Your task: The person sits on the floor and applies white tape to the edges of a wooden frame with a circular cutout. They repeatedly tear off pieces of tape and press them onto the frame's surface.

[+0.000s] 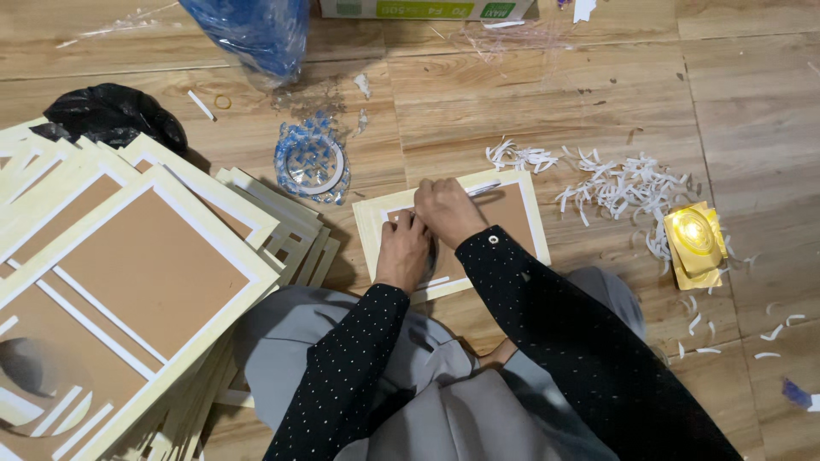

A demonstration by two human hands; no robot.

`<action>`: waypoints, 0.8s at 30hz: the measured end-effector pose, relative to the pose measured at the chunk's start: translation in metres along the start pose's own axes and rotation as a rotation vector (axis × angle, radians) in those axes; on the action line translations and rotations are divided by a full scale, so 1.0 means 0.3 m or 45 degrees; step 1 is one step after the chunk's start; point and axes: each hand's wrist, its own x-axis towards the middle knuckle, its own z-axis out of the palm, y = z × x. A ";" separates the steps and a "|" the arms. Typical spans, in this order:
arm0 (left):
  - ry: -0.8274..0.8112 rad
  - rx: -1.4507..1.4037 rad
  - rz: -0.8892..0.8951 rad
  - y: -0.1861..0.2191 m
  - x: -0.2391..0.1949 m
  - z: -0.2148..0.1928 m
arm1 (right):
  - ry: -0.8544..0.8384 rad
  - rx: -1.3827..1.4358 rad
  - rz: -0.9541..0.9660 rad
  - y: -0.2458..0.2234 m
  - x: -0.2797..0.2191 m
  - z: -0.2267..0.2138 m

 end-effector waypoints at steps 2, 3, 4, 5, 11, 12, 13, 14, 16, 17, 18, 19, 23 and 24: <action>0.005 0.035 -0.021 -0.003 0.014 -0.091 | 0.002 0.022 0.119 0.065 -0.015 0.014; 0.006 0.066 -0.049 -0.004 0.025 -0.137 | 0.002 0.047 0.232 0.102 -0.021 0.022; 0.006 0.065 -0.045 -0.006 0.018 -0.135 | 0.000 0.047 0.235 0.146 -0.042 -0.043; -0.021 0.004 -0.069 -0.007 0.010 -0.133 | -0.258 0.492 0.592 0.189 -0.063 -0.108; -0.227 -0.602 -0.643 -0.003 -0.121 -0.287 | -0.873 1.168 1.307 0.250 -0.348 -0.243; -0.243 -0.666 -0.867 0.003 -0.156 -0.299 | -0.952 1.199 1.400 0.239 -0.394 -0.257; -0.239 -0.660 -0.861 0.014 -0.182 -0.298 | -0.943 1.204 1.404 0.226 -0.425 -0.277; -0.312 -0.806 -0.975 0.021 -0.210 -0.298 | -1.002 1.208 1.445 0.211 -0.454 -0.296; -0.377 -0.946 -1.088 0.028 -0.257 -0.245 | -1.051 1.218 1.482 0.185 -0.483 -0.339; -0.362 -1.011 -1.125 0.026 -0.275 -0.192 | -1.034 1.243 1.498 0.176 -0.485 -0.363; -0.347 -1.078 -1.158 0.027 -0.290 -0.139 | -1.014 1.266 1.517 0.169 -0.490 -0.388; -0.337 -1.074 -1.152 0.033 -0.290 -0.129 | -1.001 1.270 1.518 0.166 -0.478 -0.414; -0.397 -1.155 -1.310 0.045 -0.292 -0.067 | -1.097 1.227 1.383 0.130 -0.491 -0.362; -0.440 -1.141 -1.359 0.048 -0.294 -0.046 | -1.120 1.191 1.312 0.114 -0.513 -0.311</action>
